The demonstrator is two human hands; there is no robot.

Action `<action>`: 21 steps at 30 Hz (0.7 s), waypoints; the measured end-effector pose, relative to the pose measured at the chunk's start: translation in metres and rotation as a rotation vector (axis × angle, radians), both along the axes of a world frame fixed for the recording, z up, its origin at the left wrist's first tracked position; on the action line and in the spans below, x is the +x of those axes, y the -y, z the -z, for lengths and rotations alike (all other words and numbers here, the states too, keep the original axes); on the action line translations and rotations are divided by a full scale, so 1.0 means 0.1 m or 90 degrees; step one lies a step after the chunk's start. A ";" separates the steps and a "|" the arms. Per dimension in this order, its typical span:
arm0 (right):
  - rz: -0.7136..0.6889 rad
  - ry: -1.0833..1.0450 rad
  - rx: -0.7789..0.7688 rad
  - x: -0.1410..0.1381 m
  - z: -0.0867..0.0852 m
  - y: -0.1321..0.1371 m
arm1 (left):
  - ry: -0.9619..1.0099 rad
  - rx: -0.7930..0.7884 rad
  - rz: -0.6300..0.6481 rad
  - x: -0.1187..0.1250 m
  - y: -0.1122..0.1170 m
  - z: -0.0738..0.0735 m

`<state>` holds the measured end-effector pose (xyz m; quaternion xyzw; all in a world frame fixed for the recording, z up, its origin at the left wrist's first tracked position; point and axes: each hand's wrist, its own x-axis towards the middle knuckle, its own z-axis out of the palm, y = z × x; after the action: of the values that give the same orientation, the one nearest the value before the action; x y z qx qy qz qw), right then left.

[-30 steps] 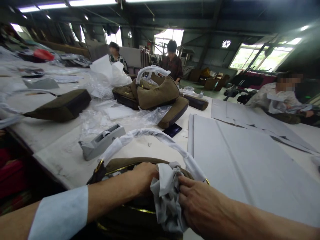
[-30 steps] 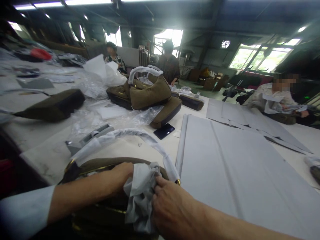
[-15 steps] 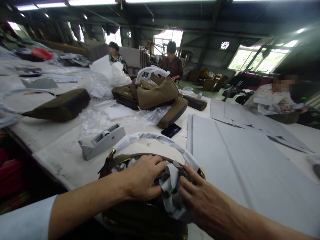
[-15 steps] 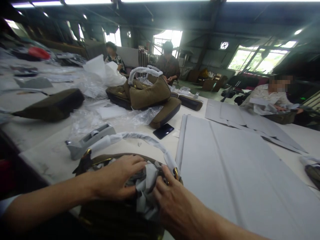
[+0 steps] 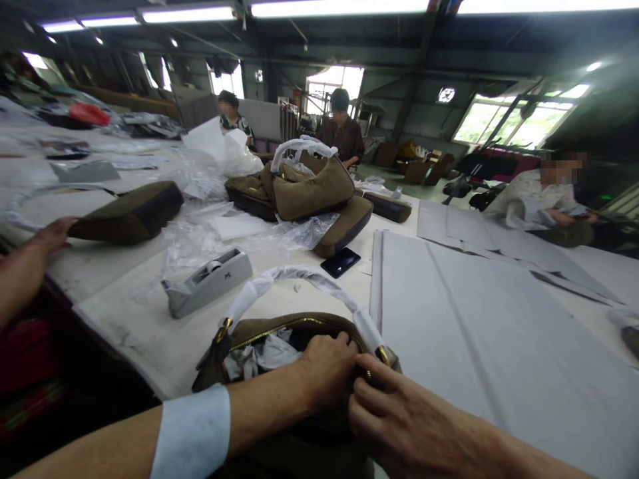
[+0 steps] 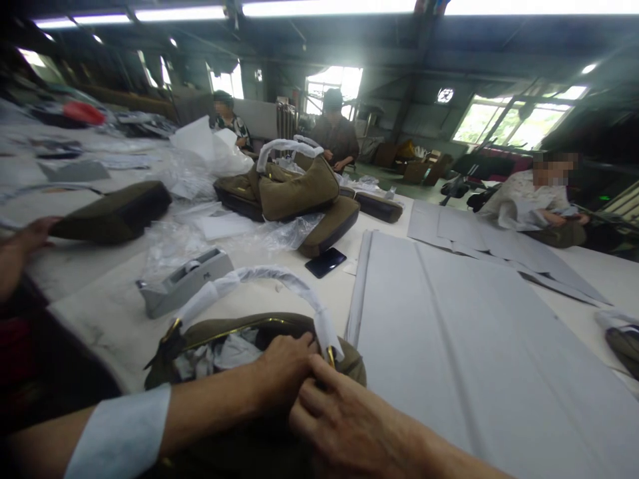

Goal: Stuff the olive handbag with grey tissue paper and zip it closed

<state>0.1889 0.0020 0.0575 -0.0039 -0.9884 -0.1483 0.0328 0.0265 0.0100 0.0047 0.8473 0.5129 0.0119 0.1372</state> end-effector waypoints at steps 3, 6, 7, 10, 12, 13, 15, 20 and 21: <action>0.110 0.010 0.037 0.05 -0.01 0.04 | 0.043 0.022 -0.079 -0.03 0.02 -0.14; 0.108 0.017 0.037 -0.04 -0.07 0.07 | 0.042 -0.004 0.001 -0.17 0.08 -0.35; 0.093 0.015 0.036 -0.09 -0.08 0.07 | 0.034 -0.006 0.023 -0.25 0.11 -0.42; 0.103 0.042 0.049 -0.20 -0.01 0.04 | -0.041 -0.040 0.044 -0.52 0.21 -0.59; 0.117 0.103 0.037 -0.24 0.10 0.02 | -0.128 -0.076 0.049 -0.69 0.26 -0.63; 0.112 0.137 0.032 -0.25 0.16 0.01 | -0.169 -0.082 0.058 -0.74 0.27 -0.63; 0.106 0.199 0.032 -0.27 0.26 0.01 | -0.217 -0.069 0.114 -0.79 0.26 -0.60; 0.108 0.296 -0.039 -0.34 0.42 0.04 | -0.225 -0.076 0.271 -0.70 0.15 -0.48; 0.107 0.289 -0.061 -0.36 0.43 0.05 | -0.238 -0.077 0.237 -0.68 0.13 -0.47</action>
<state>0.1531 -0.0034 0.0146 -0.0545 -0.9724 -0.1009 -0.2030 -0.0414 -0.0029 0.0512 0.9047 0.3647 -0.2007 0.0908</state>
